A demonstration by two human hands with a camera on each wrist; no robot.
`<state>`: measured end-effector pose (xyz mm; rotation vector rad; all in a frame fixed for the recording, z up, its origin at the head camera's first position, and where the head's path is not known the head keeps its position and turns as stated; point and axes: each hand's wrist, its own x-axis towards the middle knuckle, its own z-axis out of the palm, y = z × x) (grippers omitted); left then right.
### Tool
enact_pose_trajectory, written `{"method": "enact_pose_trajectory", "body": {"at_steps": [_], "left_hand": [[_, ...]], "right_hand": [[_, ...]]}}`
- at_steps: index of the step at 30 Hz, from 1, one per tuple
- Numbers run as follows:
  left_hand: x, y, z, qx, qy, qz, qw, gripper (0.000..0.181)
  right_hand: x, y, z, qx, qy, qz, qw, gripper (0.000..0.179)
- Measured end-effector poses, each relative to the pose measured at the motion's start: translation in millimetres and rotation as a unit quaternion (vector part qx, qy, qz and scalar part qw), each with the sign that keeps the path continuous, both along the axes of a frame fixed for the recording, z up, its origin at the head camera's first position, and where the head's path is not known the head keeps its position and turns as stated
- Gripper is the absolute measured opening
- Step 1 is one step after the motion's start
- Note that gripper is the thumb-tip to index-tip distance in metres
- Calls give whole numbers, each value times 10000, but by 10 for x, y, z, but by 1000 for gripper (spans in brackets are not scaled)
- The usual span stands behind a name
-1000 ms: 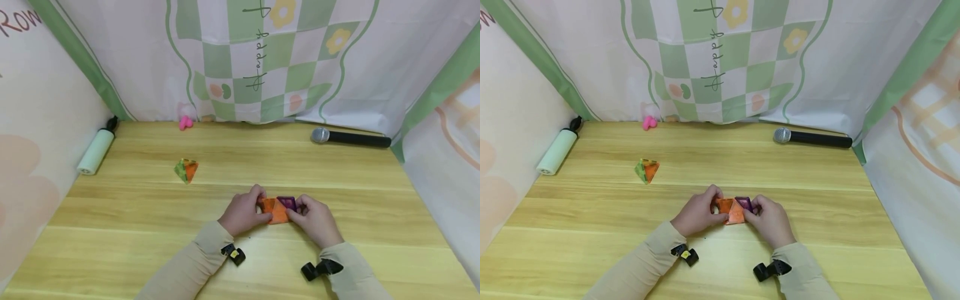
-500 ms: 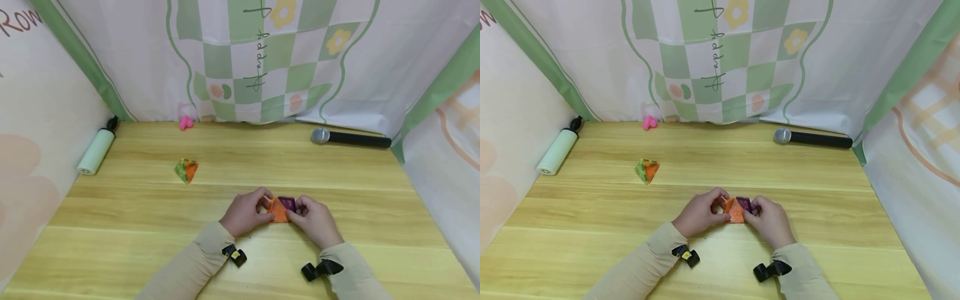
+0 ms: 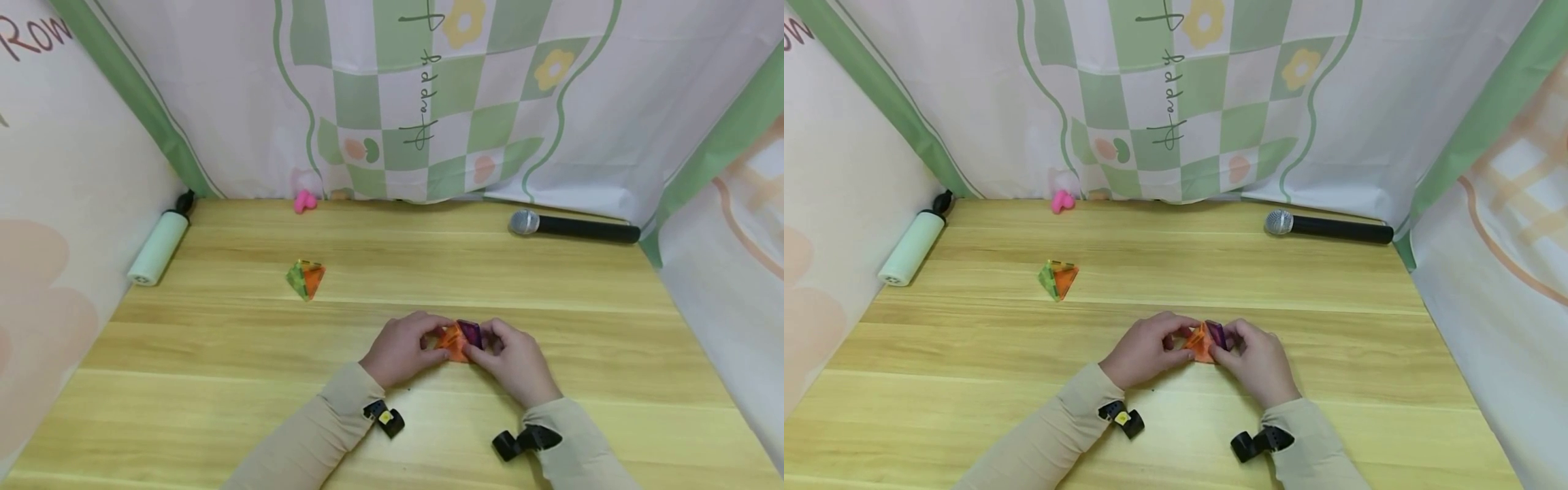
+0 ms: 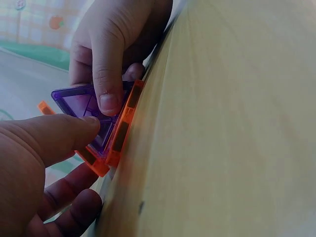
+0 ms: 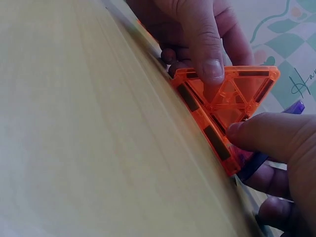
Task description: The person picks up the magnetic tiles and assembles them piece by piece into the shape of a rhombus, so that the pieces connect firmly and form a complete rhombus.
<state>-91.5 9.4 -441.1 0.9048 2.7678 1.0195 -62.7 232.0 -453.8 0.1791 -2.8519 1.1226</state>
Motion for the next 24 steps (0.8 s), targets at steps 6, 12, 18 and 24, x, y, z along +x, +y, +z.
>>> {"method": "enact_pose_trajectory", "body": {"at_steps": [6,12,18,24], "left_hand": [[-6,-4,-4,-83,78,-69,9999,48],[-7,-4,-5,-36,107,-100,9999,48],[-19,-3,-26,3,273,-162,9995,40],[-43,-19,-46,165,314,-255,9990,30]], "right_hand": [[-19,27,-60,67,615,473,9970,39],[-25,44,-93,50,825,636,9945,39],[-23,39,-84,49,694,746,9948,58],[-19,34,-66,48,619,991,9931,65]]}}
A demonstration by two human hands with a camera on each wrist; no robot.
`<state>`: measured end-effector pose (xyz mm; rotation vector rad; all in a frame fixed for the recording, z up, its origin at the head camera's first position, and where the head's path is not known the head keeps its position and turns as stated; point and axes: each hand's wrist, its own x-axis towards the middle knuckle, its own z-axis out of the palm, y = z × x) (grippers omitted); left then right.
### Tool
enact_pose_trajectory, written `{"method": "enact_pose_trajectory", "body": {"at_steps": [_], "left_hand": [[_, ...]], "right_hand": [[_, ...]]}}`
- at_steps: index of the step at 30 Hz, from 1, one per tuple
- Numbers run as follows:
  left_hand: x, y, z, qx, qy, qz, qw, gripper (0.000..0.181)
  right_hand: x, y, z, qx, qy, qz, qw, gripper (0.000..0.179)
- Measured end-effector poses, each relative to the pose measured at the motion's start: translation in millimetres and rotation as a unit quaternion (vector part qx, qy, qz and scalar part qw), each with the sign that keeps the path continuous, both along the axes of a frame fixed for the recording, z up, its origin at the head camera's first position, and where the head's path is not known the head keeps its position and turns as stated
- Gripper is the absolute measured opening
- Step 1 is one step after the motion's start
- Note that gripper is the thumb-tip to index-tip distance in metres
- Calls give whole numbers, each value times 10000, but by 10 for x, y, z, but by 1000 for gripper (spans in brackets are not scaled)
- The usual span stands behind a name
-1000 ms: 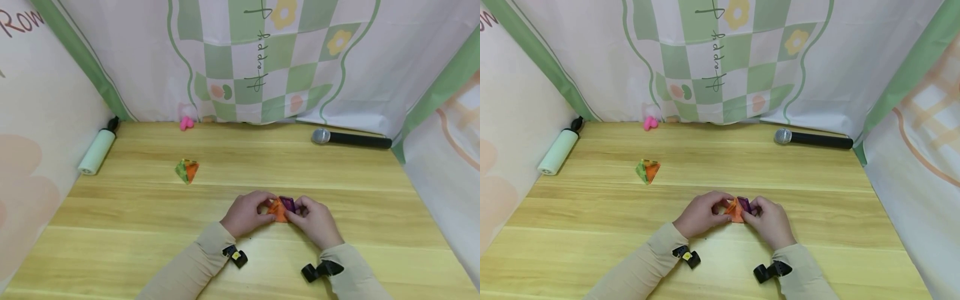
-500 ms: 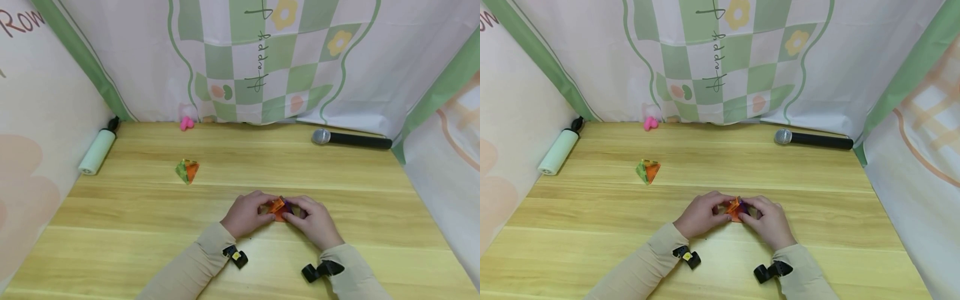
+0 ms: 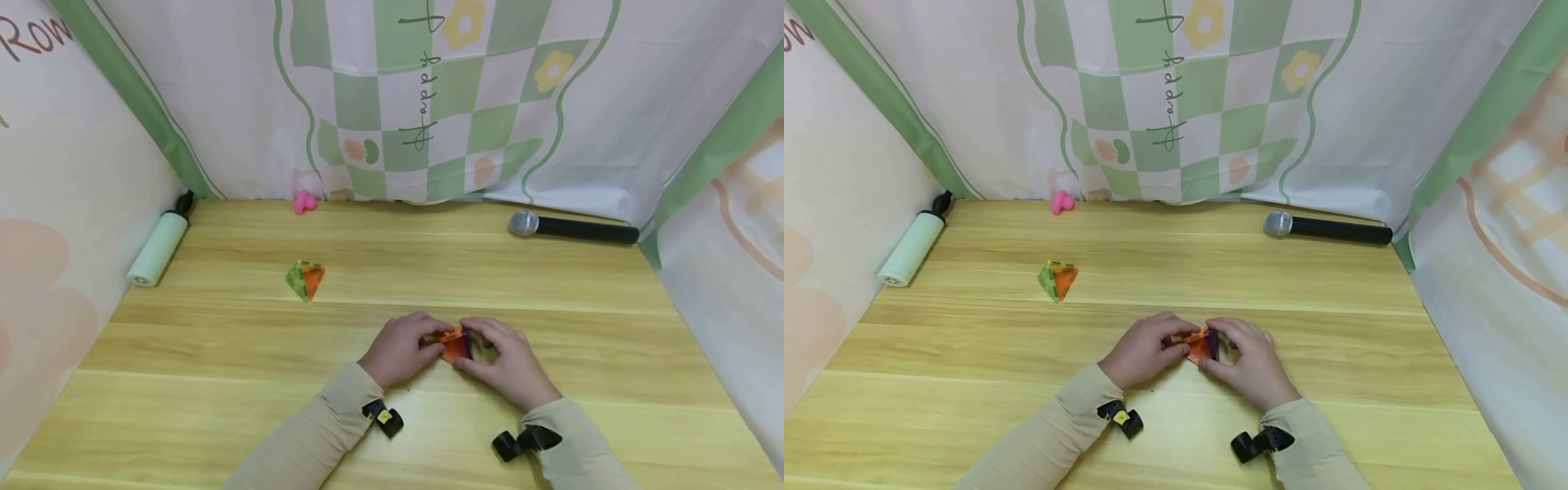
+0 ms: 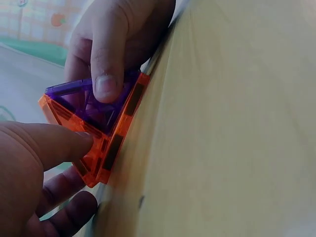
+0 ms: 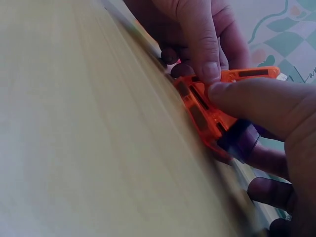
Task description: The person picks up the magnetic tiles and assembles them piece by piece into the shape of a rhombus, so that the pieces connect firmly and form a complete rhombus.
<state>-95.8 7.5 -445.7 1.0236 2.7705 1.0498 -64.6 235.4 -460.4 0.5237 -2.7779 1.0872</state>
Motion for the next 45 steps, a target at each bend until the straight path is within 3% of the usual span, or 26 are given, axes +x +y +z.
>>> {"method": "enact_pose_trajectory", "body": {"at_steps": [6,11,17,23,28,32,39,45], "left_hand": [[-8,-11,38,110,-303,-43,9995,24],[-13,-9,37,123,-482,113,9987,23],[-26,-29,49,431,-812,222,9955,30],[-90,-143,156,493,-879,176,9948,33],[-179,-321,262,543,-1091,379,9918,39],[-254,-484,397,649,-1039,623,9905,42],[-323,-791,634,877,-509,1225,9873,40],[-380,-1058,710,1149,-238,1742,9777,36]], "right_hand": [[6,11,5,-7,-49,179,9998,71],[16,20,16,-10,-43,246,9997,70],[13,-8,14,-49,20,111,9999,63],[13,-32,8,19,-46,-193,9998,63],[5,-33,11,40,-115,-225,9997,65],[-7,-29,13,44,-160,-231,9996,66],[-15,-22,-9,81,-141,-243,9996,66],[-11,-28,-16,88,-120,-238,9996,66]]}}
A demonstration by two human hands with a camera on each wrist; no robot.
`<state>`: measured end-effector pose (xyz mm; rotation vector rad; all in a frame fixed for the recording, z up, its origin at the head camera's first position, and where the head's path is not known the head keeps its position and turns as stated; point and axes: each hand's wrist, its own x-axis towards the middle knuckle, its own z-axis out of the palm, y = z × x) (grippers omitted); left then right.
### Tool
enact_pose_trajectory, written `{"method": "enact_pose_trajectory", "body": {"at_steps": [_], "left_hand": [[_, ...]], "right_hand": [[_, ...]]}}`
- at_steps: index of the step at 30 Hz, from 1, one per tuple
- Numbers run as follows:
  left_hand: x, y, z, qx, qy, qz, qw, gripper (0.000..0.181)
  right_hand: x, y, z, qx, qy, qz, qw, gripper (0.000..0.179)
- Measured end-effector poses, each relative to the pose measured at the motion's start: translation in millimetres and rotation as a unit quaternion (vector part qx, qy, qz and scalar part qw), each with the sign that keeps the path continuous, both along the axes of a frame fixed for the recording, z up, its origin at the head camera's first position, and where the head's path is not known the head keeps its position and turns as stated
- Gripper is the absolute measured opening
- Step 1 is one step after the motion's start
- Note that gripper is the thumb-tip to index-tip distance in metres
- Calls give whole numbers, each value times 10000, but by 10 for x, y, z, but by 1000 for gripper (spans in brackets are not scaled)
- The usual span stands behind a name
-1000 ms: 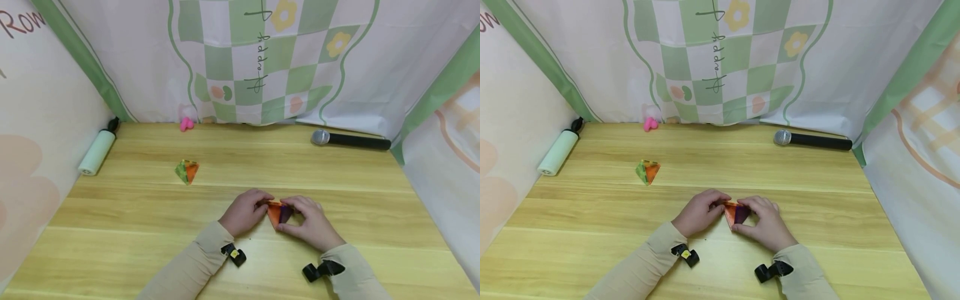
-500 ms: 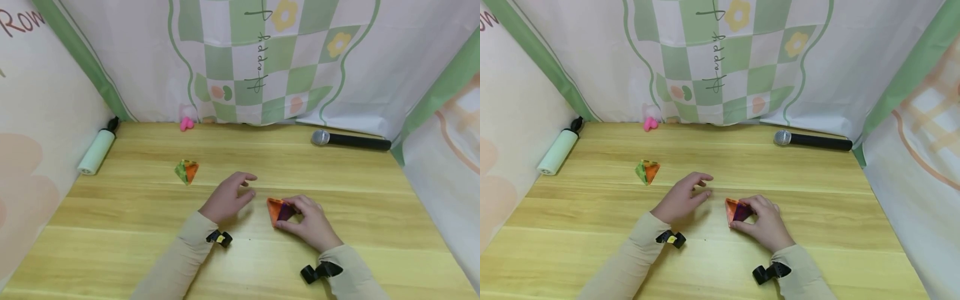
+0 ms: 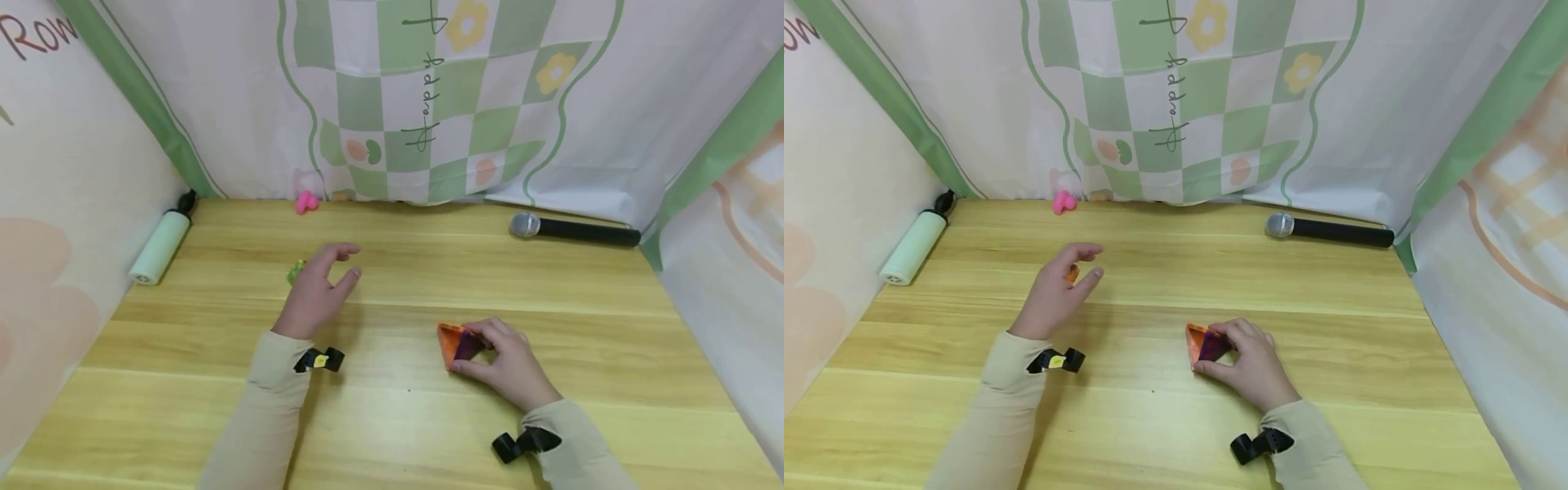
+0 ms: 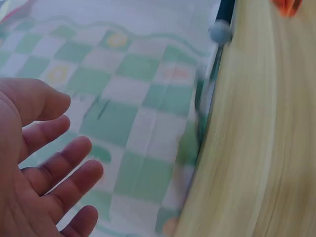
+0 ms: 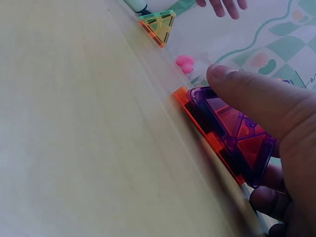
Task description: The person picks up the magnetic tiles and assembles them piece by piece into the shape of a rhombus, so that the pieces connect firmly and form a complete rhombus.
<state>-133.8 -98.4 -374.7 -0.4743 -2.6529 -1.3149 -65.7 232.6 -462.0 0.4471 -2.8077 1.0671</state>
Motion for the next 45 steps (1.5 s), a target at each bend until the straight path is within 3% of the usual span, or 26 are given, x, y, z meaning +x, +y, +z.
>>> {"method": "enact_pose_trajectory", "body": {"at_steps": [9,14,27,35,40,45], "left_hand": [[-162,-414,-188,407,-145,837,9956,35],[-219,-526,-299,458,-476,916,9936,37],[-276,-605,-482,653,-883,1168,9871,35],[-287,-644,-568,382,-1285,1196,9837,40],[-294,-615,-613,-60,-1422,880,9859,38],[-312,-546,-639,-231,-1435,503,9881,43]], "right_hand": [[-1,-4,1,27,-27,-3,10000,66],[0,-4,7,48,-53,12,10000,65],[-6,5,-5,66,-87,-10,9999,65],[-5,2,-5,36,-98,-11,9999,65],[-3,-2,6,16,-110,-6,9999,65],[-3,-3,12,25,-158,-14,9999,65]]}}
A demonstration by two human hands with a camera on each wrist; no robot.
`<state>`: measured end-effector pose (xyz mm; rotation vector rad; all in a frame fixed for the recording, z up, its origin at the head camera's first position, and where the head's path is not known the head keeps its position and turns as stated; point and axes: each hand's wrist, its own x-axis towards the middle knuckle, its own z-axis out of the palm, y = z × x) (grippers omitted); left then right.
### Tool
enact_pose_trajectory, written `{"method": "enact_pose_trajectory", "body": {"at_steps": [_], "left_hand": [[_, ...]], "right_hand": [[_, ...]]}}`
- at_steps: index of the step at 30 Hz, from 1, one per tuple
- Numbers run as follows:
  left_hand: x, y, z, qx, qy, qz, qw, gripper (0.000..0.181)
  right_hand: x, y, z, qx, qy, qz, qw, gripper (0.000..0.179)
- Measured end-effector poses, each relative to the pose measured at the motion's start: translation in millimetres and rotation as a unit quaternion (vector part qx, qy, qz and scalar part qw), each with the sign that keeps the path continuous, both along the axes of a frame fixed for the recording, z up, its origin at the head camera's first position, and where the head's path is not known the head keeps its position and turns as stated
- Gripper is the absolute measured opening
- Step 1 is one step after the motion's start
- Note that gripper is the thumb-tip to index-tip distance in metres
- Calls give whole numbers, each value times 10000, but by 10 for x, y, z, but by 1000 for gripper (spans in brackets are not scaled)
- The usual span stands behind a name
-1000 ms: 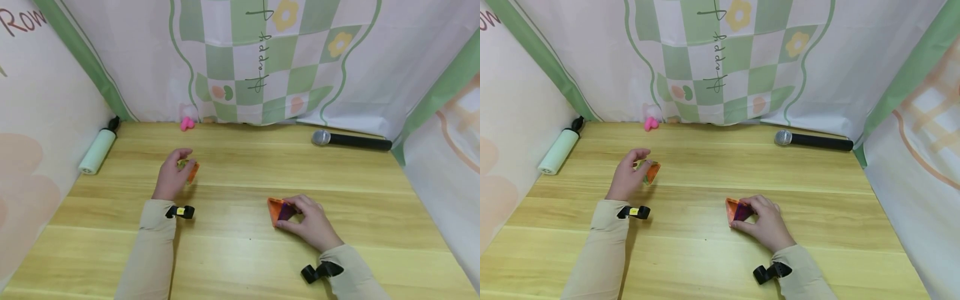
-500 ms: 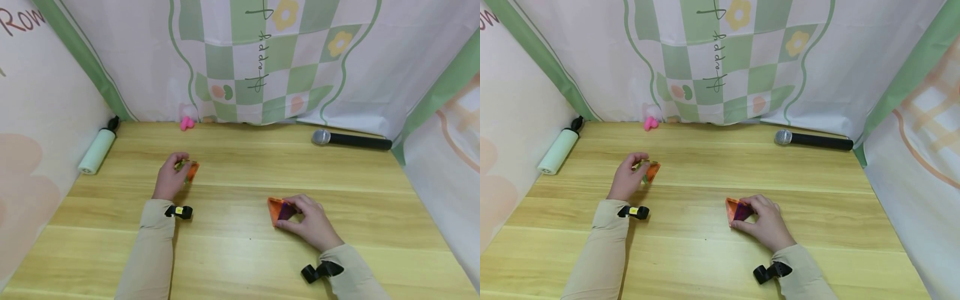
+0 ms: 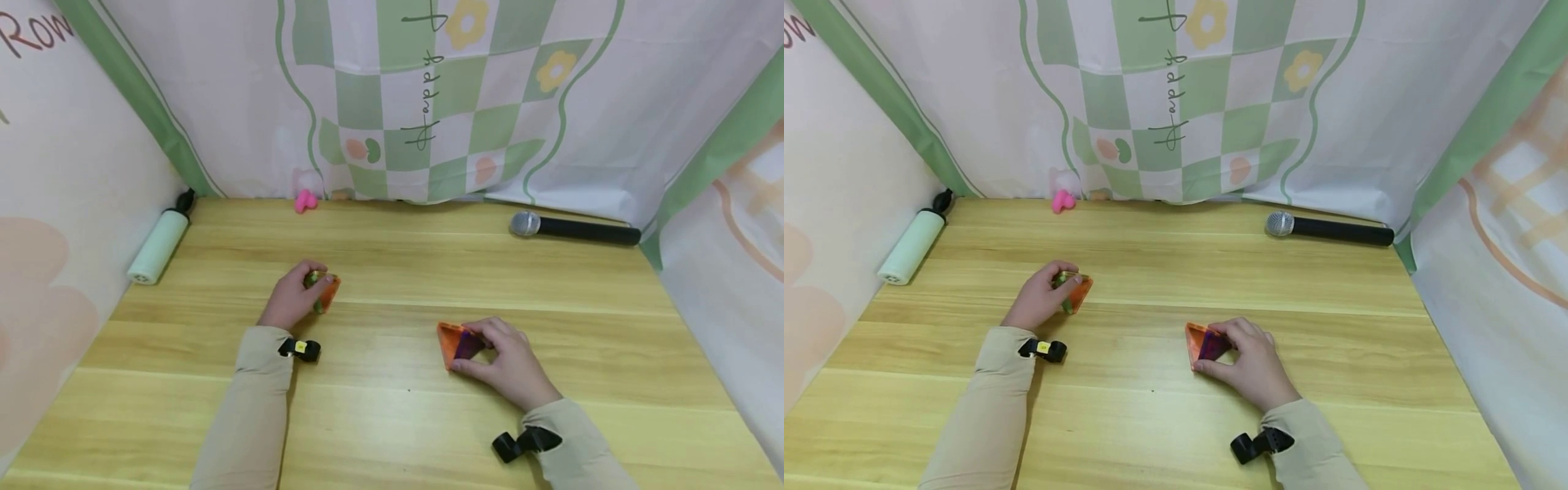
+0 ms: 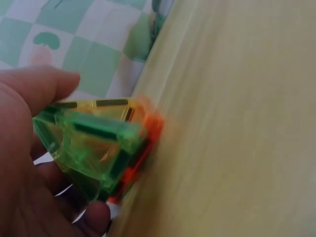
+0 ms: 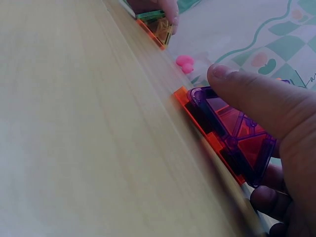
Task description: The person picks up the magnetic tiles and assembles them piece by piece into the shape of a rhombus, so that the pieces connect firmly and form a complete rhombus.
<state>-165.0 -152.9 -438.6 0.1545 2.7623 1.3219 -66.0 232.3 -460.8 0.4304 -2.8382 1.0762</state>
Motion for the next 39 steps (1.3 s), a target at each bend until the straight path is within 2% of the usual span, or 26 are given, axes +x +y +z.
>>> {"method": "enact_pose_trajectory", "body": {"at_steps": [8,12,17,23,28,39], "left_hand": [[4,111,29,-19,-289,-403,9988,55],[8,172,35,-92,-248,-763,9967,60],[8,264,4,-178,-260,-1152,9928,57],[47,360,21,-642,-112,-1598,9850,55],[80,390,49,-926,-13,-1757,9801,50],[86,430,46,-1045,-134,-1868,9767,38]], "right_hand": [[0,0,2,-13,-55,-8,10000,68],[3,7,15,155,-116,-19,9998,64],[6,2,30,408,-154,-45,9990,59],[7,-6,48,663,-153,-55,9977,53],[1,-20,57,717,-85,-67,9974,52],[6,-8,59,710,-75,-91,9974,47]]}}
